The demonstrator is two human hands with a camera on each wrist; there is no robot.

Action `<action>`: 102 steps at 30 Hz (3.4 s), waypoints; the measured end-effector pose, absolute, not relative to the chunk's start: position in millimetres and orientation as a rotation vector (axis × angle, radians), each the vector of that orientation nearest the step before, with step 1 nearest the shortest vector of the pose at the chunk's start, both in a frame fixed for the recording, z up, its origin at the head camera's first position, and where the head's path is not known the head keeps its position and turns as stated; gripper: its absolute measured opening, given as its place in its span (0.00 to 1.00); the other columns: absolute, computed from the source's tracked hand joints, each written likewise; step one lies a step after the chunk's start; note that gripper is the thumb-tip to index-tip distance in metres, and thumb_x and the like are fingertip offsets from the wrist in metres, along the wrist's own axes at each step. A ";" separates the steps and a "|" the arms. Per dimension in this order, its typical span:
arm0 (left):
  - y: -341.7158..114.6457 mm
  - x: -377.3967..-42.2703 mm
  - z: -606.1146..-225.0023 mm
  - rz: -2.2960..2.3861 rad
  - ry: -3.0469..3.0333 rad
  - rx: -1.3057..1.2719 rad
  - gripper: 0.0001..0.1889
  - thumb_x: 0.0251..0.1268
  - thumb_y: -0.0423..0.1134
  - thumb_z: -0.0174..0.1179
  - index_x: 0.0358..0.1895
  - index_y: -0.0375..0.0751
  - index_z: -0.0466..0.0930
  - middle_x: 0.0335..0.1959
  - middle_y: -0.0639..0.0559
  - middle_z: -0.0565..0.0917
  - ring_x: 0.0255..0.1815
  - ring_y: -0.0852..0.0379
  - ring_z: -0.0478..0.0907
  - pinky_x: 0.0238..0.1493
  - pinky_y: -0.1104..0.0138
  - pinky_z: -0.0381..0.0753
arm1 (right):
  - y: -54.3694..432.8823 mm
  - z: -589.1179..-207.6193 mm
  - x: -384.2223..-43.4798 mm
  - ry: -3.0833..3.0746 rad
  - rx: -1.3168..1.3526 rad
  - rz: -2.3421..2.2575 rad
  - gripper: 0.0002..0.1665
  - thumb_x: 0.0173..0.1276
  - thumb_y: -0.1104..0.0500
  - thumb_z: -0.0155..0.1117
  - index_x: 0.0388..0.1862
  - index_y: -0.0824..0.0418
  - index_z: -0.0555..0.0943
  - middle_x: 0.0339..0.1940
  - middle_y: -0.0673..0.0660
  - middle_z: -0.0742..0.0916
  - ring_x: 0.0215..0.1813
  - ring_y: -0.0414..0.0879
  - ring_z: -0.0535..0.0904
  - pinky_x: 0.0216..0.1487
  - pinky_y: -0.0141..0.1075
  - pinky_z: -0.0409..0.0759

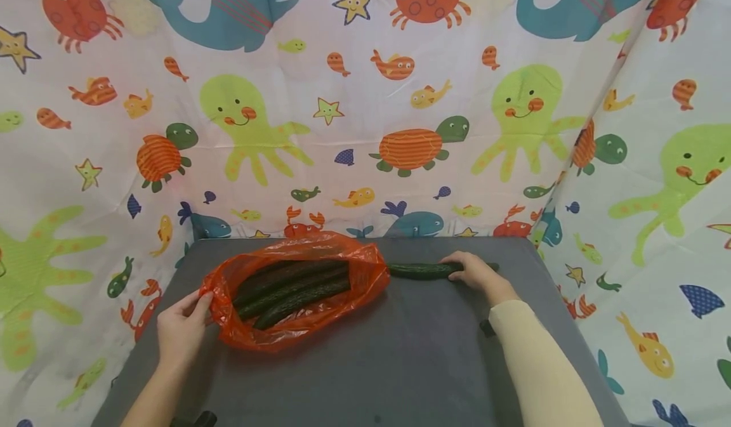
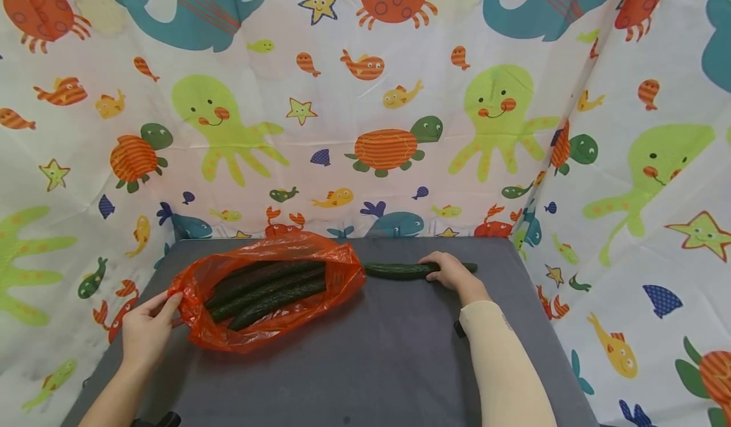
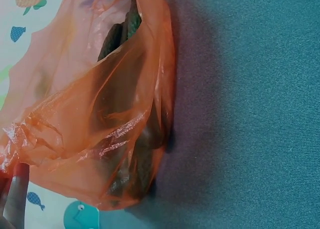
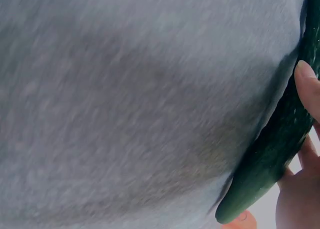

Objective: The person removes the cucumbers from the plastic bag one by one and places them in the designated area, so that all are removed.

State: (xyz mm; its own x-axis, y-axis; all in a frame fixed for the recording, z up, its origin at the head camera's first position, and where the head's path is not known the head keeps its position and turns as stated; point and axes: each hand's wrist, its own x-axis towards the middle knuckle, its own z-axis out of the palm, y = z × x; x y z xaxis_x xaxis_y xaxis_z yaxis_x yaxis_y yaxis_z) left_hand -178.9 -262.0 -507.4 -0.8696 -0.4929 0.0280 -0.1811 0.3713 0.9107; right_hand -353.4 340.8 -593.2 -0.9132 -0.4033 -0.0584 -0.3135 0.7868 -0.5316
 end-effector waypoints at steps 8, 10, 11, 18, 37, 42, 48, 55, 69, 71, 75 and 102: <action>-262.2 -178.7 -508.9 -1.514 -2.341 0.605 0.27 0.73 0.55 0.59 0.64 0.38 0.80 0.53 0.42 0.86 0.31 0.73 0.85 0.36 0.71 0.87 | 349.0 -589.8 -351.6 2.893 -0.542 -0.707 0.26 0.63 0.66 0.72 0.62 0.58 0.82 0.63 0.66 0.82 0.69 0.67 0.72 0.74 0.70 0.52; -262.4 -178.8 -509.1 -1.517 -2.340 0.598 0.27 0.72 0.55 0.59 0.63 0.38 0.81 0.53 0.41 0.87 0.31 0.73 0.85 0.35 0.72 0.87 | 346.9 -589.2 -350.4 2.890 -0.509 -0.700 0.27 0.64 0.65 0.72 0.63 0.57 0.82 0.65 0.66 0.82 0.70 0.67 0.71 0.74 0.73 0.46; -262.4 -178.6 -508.9 -1.519 -2.341 0.593 0.27 0.72 0.54 0.59 0.63 0.38 0.81 0.52 0.41 0.87 0.31 0.72 0.85 0.35 0.72 0.87 | 345.8 -589.1 -349.8 2.887 -0.486 -0.694 0.27 0.65 0.64 0.72 0.64 0.57 0.81 0.66 0.66 0.81 0.71 0.67 0.70 0.73 0.74 0.42; -264.6 -178.8 -508.3 -1.505 -2.343 0.596 0.26 0.72 0.54 0.59 0.63 0.38 0.81 0.50 0.43 0.88 0.29 0.71 0.85 0.33 0.74 0.86 | 340.7 -591.8 -349.9 2.890 -0.384 -0.744 0.40 0.61 0.61 0.77 0.73 0.53 0.74 0.71 0.65 0.77 0.76 0.66 0.64 0.71 0.77 0.35; -265.4 -183.6 -511.9 -1.518 -2.363 0.563 0.27 0.73 0.54 0.59 0.63 0.38 0.81 0.51 0.42 0.87 0.30 0.71 0.86 0.36 0.71 0.87 | 298.1 -542.0 -310.6 2.585 -0.542 -1.804 0.40 0.63 0.63 0.74 0.74 0.55 0.71 0.69 0.67 0.78 0.65 0.64 0.78 0.55 0.36 0.85; -264.3 -182.7 -511.2 -1.521 -2.361 0.564 0.26 0.73 0.54 0.59 0.63 0.38 0.81 0.52 0.40 0.87 0.30 0.71 0.86 0.35 0.73 0.86 | 266.9 -504.2 -281.6 2.503 -0.638 -1.840 0.38 0.64 0.67 0.72 0.73 0.58 0.72 0.66 0.66 0.80 0.66 0.66 0.76 0.60 0.44 0.83; -264.6 -181.3 -510.8 -1.512 -2.381 0.566 0.27 0.73 0.55 0.58 0.64 0.39 0.81 0.53 0.39 0.86 0.30 0.71 0.85 0.35 0.74 0.86 | 228.5 -471.1 -260.5 2.406 -0.722 -1.858 0.37 0.64 0.69 0.71 0.72 0.60 0.72 0.66 0.66 0.81 0.67 0.66 0.76 0.64 0.59 0.77; -266.7 -180.4 -511.6 -1.507 -2.392 0.548 0.27 0.73 0.55 0.58 0.63 0.39 0.81 0.52 0.41 0.87 0.31 0.72 0.85 0.35 0.74 0.86 | 191.3 -457.6 -255.1 2.342 -0.808 -1.829 0.36 0.64 0.69 0.71 0.71 0.62 0.73 0.66 0.66 0.81 0.67 0.66 0.76 0.63 0.57 0.78; -263.7 -180.9 -513.8 -1.529 -2.391 0.576 0.27 0.74 0.55 0.57 0.64 0.37 0.80 0.53 0.39 0.86 0.30 0.70 0.86 0.35 0.72 0.87 | 100.7 -482.7 -275.8 2.130 -1.031 -1.744 0.33 0.68 0.58 0.71 0.72 0.53 0.74 0.62 0.55 0.85 0.63 0.53 0.81 0.63 0.50 0.81; -262.9 -181.9 -513.0 -1.534 -2.394 0.580 0.28 0.74 0.56 0.57 0.65 0.38 0.80 0.55 0.38 0.85 0.31 0.69 0.86 0.37 0.71 0.87 | 86.2 -487.4 -277.8 2.100 -1.036 -1.732 0.33 0.69 0.58 0.70 0.72 0.55 0.74 0.61 0.54 0.85 0.63 0.54 0.81 0.62 0.46 0.82; -263.6 -182.6 -512.7 -1.551 -2.384 0.561 0.28 0.73 0.56 0.58 0.64 0.38 0.80 0.52 0.41 0.87 0.31 0.68 0.86 0.36 0.71 0.87 | 58.9 -502.3 -283.0 2.087 -1.025 -1.728 0.31 0.67 0.60 0.71 0.69 0.56 0.77 0.60 0.56 0.86 0.62 0.56 0.82 0.62 0.46 0.82; -263.3 -182.7 -515.8 -1.545 -2.390 0.578 0.28 0.74 0.56 0.57 0.64 0.38 0.80 0.52 0.41 0.87 0.30 0.68 0.86 0.33 0.75 0.85 | 4.4 -581.2 -298.1 2.829 -0.734 -0.673 0.27 0.59 0.59 0.78 0.57 0.44 0.85 0.54 0.46 0.85 0.60 0.48 0.77 0.68 0.55 0.70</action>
